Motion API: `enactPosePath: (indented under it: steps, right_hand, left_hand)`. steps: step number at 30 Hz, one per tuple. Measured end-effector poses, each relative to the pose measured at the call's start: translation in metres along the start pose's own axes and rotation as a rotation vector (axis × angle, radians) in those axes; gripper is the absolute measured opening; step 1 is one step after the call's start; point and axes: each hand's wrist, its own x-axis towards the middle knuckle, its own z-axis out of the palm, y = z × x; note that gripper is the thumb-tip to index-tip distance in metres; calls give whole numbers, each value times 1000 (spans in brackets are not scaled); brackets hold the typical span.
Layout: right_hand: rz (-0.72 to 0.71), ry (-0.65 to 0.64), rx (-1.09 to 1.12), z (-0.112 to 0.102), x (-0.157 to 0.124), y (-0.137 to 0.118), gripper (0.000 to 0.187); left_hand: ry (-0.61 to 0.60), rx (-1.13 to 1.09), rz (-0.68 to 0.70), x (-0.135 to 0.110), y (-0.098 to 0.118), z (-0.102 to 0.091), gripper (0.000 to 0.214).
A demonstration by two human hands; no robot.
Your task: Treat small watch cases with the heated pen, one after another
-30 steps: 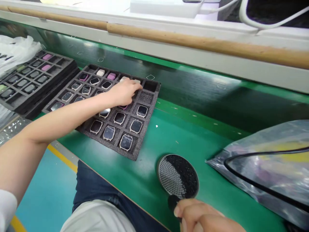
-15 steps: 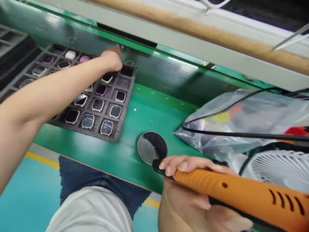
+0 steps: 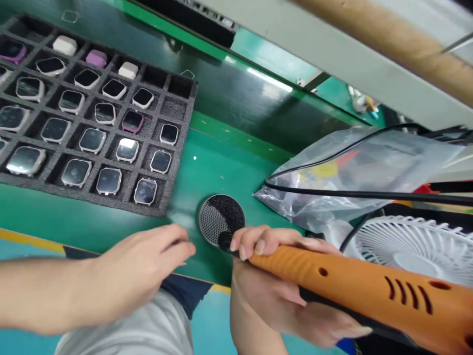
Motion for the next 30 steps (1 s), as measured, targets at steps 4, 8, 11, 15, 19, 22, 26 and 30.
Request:
enactPosePath:
  steps: [4,8,11,15,19,22,26,30]
  right_hand:
    - [20,-3,-55,4,-3,-1,48]
    - [52,71,-115,9,-10,-1,51]
    - [28,78,-152,13,-13,0,56]
    - [-2,64,-179,14,-12,4,61]
    - [-50,38,-226,13,-10,7,52]
    - [-43,32,-246,14,-8,6,36]
    - [-38,-20,-278,16,-7,4,33]
    - [-75,17,-295,7,-12,0,32]
  left_hand:
    - [16,-41,-107,-19,3,38,41]
    - [74,17,-199,-20,6,42,23]
    - [69,16,-187,-25,11,46,24]
    - [27,8,-187,-29,11,53,30]
    - [17,36,-184,-26,9,53,27]
    - [15,53,-170,-24,9,52,26]
    - [17,50,-168,-26,10,53,26]
    - [40,37,-161,-23,16,59,26]
